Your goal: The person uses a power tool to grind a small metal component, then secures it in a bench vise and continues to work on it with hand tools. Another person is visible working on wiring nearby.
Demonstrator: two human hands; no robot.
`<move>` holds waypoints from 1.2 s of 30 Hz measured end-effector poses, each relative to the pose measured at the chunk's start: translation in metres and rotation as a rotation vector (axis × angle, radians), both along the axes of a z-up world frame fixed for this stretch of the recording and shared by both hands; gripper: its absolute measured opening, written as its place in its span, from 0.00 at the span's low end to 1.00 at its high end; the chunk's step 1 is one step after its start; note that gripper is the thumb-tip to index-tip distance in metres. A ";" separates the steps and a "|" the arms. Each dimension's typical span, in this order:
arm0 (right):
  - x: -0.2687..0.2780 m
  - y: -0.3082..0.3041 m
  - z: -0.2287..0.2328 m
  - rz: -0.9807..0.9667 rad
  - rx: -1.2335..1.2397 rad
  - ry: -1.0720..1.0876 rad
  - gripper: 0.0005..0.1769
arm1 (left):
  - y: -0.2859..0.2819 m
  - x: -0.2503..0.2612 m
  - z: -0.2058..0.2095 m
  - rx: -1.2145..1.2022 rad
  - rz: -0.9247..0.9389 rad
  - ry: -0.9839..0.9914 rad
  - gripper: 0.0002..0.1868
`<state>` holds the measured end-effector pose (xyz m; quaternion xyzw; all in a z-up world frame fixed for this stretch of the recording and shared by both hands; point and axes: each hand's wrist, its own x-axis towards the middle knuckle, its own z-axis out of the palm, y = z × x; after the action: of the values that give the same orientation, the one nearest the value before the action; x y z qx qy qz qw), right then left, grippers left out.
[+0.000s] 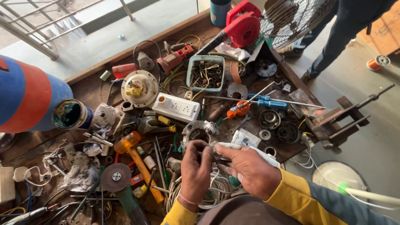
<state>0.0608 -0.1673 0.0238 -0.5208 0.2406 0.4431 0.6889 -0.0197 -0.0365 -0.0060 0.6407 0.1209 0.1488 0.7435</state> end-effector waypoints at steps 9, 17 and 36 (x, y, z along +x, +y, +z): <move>-0.001 -0.002 -0.017 0.014 -0.036 -0.059 0.09 | -0.010 -0.008 0.012 -0.100 0.046 0.255 0.05; -0.017 -0.006 -0.033 0.051 -0.090 -0.017 0.07 | -0.021 -0.003 -0.023 -0.282 0.221 0.077 0.07; -0.001 -0.013 -0.021 -0.097 -0.047 0.025 0.05 | -0.015 -0.003 -0.002 -0.603 0.133 0.133 0.07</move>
<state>0.0601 -0.1808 0.0028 -0.5188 0.2847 0.4099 0.6941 -0.0223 -0.0513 -0.0083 0.3902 0.2497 0.1125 0.8790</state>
